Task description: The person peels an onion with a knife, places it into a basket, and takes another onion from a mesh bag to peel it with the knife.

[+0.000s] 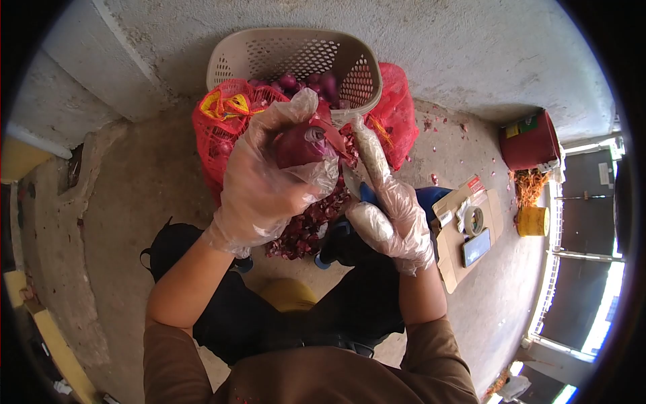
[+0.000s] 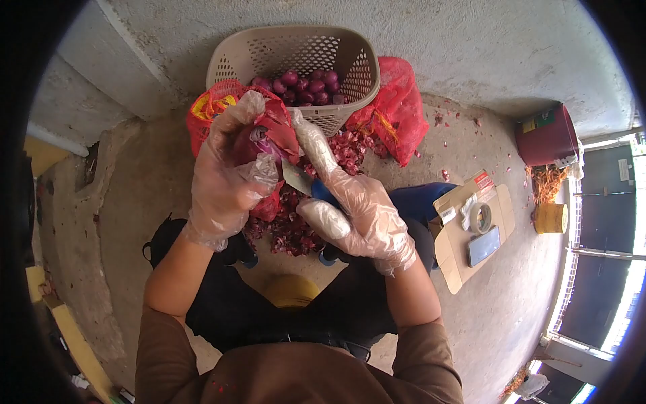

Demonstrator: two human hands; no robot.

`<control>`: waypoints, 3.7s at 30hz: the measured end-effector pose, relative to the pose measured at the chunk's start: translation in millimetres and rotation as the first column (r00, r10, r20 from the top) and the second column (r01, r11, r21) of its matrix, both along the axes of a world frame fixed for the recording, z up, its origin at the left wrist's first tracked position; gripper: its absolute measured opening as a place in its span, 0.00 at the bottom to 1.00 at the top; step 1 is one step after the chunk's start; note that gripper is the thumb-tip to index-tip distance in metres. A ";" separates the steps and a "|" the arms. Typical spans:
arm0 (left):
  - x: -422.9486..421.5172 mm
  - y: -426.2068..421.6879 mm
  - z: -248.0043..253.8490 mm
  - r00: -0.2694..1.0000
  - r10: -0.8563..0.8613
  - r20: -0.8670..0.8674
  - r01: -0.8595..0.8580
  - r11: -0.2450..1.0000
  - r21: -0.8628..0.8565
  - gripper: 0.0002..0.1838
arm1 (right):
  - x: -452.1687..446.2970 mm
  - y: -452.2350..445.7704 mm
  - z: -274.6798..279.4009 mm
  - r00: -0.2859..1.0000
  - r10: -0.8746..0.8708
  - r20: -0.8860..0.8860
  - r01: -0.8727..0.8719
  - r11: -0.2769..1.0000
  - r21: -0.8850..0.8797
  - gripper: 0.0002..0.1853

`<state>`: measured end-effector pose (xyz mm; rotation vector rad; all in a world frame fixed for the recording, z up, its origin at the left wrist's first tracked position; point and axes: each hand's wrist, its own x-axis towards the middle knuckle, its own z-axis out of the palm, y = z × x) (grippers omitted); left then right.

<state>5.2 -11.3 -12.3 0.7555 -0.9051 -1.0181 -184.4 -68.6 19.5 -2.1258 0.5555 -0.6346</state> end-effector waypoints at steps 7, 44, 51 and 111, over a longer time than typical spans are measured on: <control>-2.4 4.9 12.5 0.999 -0.036 -0.019 0.038 0.993 0.116 0.41 | 1.0 -4.8 2.4 0.999 0.024 -0.025 -0.027 0.994 -0.104 0.33; -9.9 0.4 -5.0 0.926 0.189 0.327 -0.154 0.979 -0.132 0.39 | 4.3 5.1 4.2 0.995 -0.090 -0.038 0.097 0.951 0.292 0.28; -7.1 2.8 -3.0 0.972 0.066 0.227 -0.030 0.987 -0.159 0.37 | 0.1 -4.5 -6.5 0.975 -0.142 0.172 0.070 0.926 0.371 0.30; -3.4 2.0 11.3 0.859 -0.336 -0.386 0.343 0.938 -0.053 0.41 | 2.3 1.1 -19.1 0.979 -0.005 0.206 -0.078 0.916 0.394 0.35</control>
